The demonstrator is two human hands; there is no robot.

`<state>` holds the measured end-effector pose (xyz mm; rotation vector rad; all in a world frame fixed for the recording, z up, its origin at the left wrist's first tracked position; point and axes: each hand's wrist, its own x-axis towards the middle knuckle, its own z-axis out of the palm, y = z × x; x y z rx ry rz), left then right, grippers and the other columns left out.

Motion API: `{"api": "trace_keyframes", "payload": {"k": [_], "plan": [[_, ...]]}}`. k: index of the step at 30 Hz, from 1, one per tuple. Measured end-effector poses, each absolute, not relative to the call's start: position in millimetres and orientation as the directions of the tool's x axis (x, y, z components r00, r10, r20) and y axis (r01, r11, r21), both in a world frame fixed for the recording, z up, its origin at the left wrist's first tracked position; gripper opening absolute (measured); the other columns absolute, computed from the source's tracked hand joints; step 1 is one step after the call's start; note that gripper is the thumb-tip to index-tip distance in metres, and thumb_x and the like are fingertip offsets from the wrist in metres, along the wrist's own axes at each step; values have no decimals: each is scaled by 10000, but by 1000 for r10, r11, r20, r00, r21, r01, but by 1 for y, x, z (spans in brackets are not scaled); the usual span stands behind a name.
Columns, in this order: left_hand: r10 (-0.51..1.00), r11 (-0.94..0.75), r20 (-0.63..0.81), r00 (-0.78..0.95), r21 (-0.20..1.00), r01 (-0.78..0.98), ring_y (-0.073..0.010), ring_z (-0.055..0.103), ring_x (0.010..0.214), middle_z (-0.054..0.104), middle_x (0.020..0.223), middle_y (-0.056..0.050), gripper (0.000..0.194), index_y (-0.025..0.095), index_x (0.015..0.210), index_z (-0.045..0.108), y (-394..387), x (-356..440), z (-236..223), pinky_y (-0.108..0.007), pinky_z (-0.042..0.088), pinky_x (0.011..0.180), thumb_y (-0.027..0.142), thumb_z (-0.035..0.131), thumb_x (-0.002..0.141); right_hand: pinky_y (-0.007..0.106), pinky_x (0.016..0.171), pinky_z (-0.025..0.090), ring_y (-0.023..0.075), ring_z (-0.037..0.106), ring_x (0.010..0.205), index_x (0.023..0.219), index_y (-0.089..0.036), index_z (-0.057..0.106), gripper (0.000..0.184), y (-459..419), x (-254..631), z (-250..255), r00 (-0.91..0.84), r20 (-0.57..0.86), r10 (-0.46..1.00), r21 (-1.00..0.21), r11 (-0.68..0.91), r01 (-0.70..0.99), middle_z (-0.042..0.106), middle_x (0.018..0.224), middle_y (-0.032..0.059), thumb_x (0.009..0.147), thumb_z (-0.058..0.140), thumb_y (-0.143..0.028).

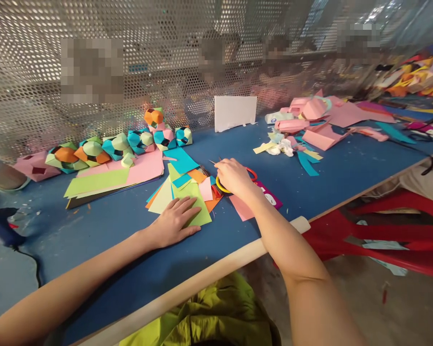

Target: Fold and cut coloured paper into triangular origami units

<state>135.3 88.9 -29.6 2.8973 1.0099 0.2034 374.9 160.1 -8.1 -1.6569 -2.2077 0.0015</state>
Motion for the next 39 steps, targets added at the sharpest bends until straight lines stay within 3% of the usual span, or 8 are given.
{"api": "trace_keyframes", "payload": {"k": [12,17,20,24,29,31,34,39], "plan": [[602,-798,139,786,67,599,-350,462,1307,528,1378,-203,453,130,1217,604,54,108,-15,-577,374,1062,447,431,944,404,923,397,289,551,1101,1066,-154,663,310,194,284,-6,-495,164,853,-46,508,860,625,1212,170,866,440,-76],[624,-779,200,756,83,621,-348,483,1291,534,1372,-208,413,134,1214,608,43,88,-13,-577,397,1046,405,454,942,362,827,440,278,648,936,858,-121,696,190,223,264,-14,-469,95,878,-95,477,874,710,952,188,795,527,-63],[669,-741,280,688,189,644,-320,522,1259,563,1348,-187,360,164,1182,630,39,69,-14,-543,423,1039,378,482,933,319,751,448,261,663,887,885,-129,682,204,226,268,-7,-388,170,906,-163,414,896,715,949,176,865,479,-134],[840,-538,294,455,554,635,-278,589,1173,631,1262,-142,310,197,1094,676,42,46,-13,-473,456,1018,384,516,906,254,697,441,193,646,849,933,-130,634,264,206,277,13,-304,299,905,-274,387,881,709,929,98,952,395,-241],[988,107,-114,106,992,70,-284,650,1054,696,1111,-124,402,175,1080,653,52,35,-2,-444,503,942,472,633,809,253,671,475,149,626,743,824,-143,623,258,148,257,15,-441,587,679,-445,726,525,699,819,47,948,468,-308],[965,254,-231,121,938,-237,-262,679,970,708,1069,-109,415,181,1096,629,55,35,0,-412,547,858,452,668,784,295,792,494,169,643,879,831,-150,645,250,122,242,7,-628,667,401,-254,915,314,717,951,80,956,450,-244],[951,309,-293,103,863,-400,-194,692,755,728,883,-70,262,160,979,647,58,35,-4,-307,574,683,310,693,770,325,807,502,186,649,899,840,-135,667,292,93,223,-7,-853,513,93,37,991,130,719,1019,103,954,398,-135],[903,257,-376,-208,861,-439,-162,665,593,721,739,-62,126,112,808,637,61,33,-14,-262,569,569,39,632,706,341,918,486,195,637,1042,951,-137,689,333,90,219,-24,-871,488,61,-36,998,50,708,1126,99,980,433,-348]]}}
